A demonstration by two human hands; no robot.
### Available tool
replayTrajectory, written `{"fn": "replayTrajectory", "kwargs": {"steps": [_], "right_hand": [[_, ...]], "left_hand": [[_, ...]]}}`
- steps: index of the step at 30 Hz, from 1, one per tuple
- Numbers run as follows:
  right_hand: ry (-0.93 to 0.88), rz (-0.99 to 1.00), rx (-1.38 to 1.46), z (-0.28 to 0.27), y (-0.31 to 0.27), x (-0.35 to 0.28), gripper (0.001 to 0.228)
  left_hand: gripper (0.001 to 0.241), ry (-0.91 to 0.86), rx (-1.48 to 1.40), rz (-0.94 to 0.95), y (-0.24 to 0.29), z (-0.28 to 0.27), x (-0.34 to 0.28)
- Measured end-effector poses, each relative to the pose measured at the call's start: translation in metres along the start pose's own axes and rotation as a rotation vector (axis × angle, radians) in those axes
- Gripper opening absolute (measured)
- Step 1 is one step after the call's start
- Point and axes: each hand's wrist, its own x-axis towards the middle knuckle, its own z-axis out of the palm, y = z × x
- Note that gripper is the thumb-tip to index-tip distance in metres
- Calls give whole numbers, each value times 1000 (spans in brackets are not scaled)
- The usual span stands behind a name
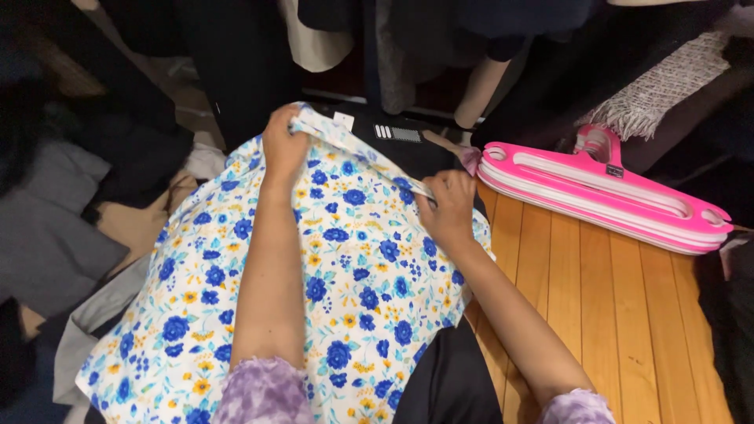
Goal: The person folds a black t-shirt with a white graphic and places it on a wooden surface. They then fold a white floral-patterned top and place it on a pink hanger.
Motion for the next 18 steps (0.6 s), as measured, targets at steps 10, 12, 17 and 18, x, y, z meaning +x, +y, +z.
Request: {"fn": "replayTrajectory", "kwargs": {"steps": [10, 12, 17, 18], "right_hand": [[-52, 441, 426, -8, -9, 24, 14], [-59, 449, 458, -15, -6, 25, 13], [-104, 276, 214, -25, 11, -10, 2], [-106, 273, 219, -24, 14, -21, 2]], "left_hand": [[16, 327, -167, -7, 16, -24, -57], [15, 314, -145, -23, 24, -36, -79], [7, 243, -2, -153, 56, -56, -129], [7, 247, 1, -156, 61, -59, -140]]}}
